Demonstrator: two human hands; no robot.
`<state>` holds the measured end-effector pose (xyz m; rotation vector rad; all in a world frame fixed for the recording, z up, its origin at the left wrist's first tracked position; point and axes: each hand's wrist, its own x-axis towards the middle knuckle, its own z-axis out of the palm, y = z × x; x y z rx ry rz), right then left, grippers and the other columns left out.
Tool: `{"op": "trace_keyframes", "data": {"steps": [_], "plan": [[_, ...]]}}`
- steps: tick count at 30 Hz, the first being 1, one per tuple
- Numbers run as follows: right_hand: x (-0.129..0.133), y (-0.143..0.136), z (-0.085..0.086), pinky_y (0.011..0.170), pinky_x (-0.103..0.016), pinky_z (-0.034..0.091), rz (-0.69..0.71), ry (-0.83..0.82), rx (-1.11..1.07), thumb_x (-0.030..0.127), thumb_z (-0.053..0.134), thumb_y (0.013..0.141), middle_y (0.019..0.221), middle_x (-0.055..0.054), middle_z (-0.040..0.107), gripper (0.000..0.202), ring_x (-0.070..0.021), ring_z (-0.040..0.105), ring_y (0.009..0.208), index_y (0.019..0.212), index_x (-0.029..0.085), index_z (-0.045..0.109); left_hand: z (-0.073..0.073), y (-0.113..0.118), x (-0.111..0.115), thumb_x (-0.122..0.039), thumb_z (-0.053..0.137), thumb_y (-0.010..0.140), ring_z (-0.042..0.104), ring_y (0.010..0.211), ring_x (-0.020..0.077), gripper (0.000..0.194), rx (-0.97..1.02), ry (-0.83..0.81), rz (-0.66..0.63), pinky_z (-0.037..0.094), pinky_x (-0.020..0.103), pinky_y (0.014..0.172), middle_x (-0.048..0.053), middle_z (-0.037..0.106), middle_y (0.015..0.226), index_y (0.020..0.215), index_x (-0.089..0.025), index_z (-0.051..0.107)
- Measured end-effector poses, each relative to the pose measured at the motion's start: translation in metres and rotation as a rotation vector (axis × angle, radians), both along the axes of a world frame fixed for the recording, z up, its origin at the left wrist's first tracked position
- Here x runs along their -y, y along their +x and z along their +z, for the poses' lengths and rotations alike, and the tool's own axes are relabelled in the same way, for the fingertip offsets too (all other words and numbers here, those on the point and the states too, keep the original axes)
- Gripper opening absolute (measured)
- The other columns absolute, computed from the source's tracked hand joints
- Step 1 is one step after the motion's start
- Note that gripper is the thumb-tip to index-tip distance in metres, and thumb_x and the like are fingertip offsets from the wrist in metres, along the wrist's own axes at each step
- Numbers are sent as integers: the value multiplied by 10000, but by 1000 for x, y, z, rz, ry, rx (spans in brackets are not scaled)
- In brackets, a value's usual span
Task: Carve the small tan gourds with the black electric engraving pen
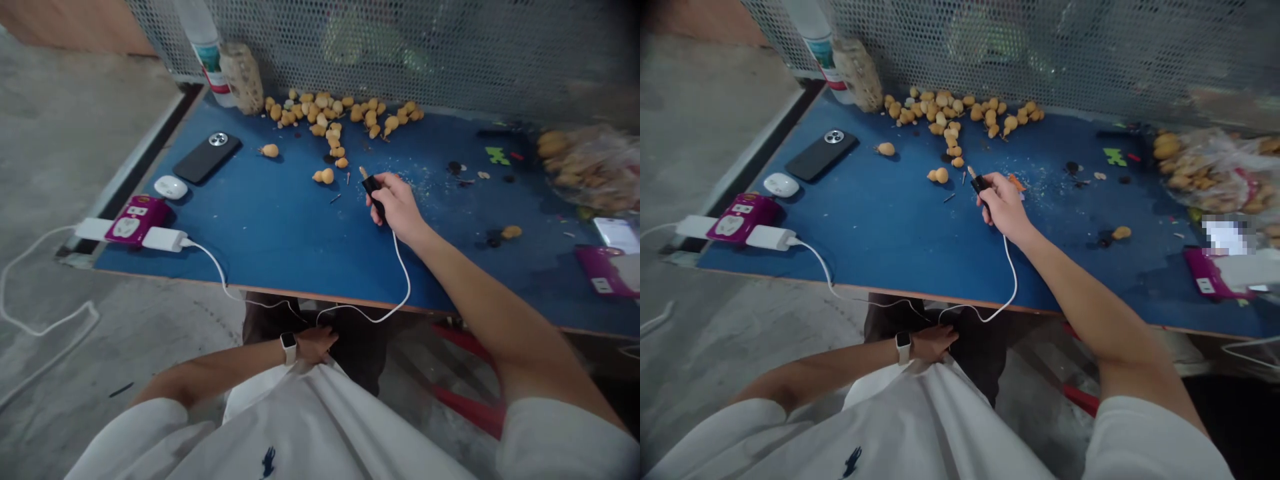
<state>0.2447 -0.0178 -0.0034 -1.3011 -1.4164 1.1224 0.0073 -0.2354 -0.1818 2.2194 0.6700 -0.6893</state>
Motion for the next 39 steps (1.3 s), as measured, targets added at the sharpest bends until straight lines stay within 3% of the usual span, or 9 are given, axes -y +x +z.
{"op": "trace_keyframes", "data": {"steps": [6, 10, 13, 16, 19, 22, 26, 30, 39], "plan": [[-1, 0, 0, 382, -280, 393, 0, -5, -34, 257, 631, 871, 761, 62, 646, 168, -114, 540, 427, 1033, 280, 591, -19, -4, -22, -450, 802, 1135, 783, 1256, 276, 451, -72, -86, -56, 712, 503, 1069, 129, 756, 1460, 1483, -174, 725], [-1, 0, 0, 380, -277, 393, 1, -4, -42, 250, 625, 890, 751, 64, 644, 143, -114, 536, 423, 1024, 283, 587, 8, -9, -22, -252, 781, 1108, 796, 1154, 294, 191, 63, -28, -52, 699, 456, 1008, 155, 804, 1291, 1266, -144, 788], [-2, 0, 0, 378, -273, 396, -8, -1, -48, 247, 622, 885, 755, 61, 649, 137, -111, 543, 428, 1015, 280, 593, 66, -19, -19, -121, 745, 1043, 805, 1110, 303, 67, 244, -57, -107, 667, 392, 975, 164, 825, 1203, 1080, -162, 783], [-2, 0, 0, 378, -268, 394, -17, -4, -62, 263, 627, 872, 760, 63, 655, 145, -108, 551, 438, 1012, 281, 596, 154, -34, -29, -345, 726, 1148, 797, 999, 245, 173, 533, -220, -193, 656, 326, 886, 132, 843, 1143, 1173, -176, 756], [-2, 0, -1, 385, -265, 392, -33, 5, -90, 301, 628, 870, 775, 63, 656, 149, -105, 557, 447, 1014, 282, 595, 243, -46, -61, -346, 620, 1226, 792, 1034, 220, 197, 802, -318, -99, 645, 301, 913, 128, 854, 1167, 1239, -185, 733], [-3, 1, -2, 382, -270, 379, -65, 33, -119, 352, 649, 874, 789, 65, 643, 170, -103, 545, 444, 1014, 285, 579, 293, -45, -116, -286, 706, 1185, 785, 965, 145, 93, 833, -324, 112, 608, 241, 850, 59, 865, 1151, 1215, -213, 755], [-8, 4, -5, 369, -274, 353, -155, 77, -163, 381, 666, 869, 784, 70, 640, 205, -110, 528, 440, 1021, 297, 557, 280, -26, -200, -321, 857, 1053, 700, 854, 127, 169, 980, -28, 429, 547, 255, 781, 55, 829, 1031, 1105, -167, 810], [-12, 10, -6, 378, -270, 360, -208, 109, -185, 368, 656, 875, 787, 64, 662, 202, -113, 530, 454, 1041, 298, 565, 240, -12, -253, -410, 881, 1035, 596, 725, 116, 277, 914, 137, 437, 468, 277, 696, 54, 785, 884, 1008, -139, 829], [-7, 10, -8, 372, -287, 363, -121, 120, -127, 430, 701, 943, 813, 64, 663, 218, -103, 533, 428, 1046, 301, 560, 219, -15, -229, -318, 822, 1097, 756, 904, 173, 351, 826, 303, 202, 535, 287, 806, 63, 855, 1141, 1414, -182, 758]]}}
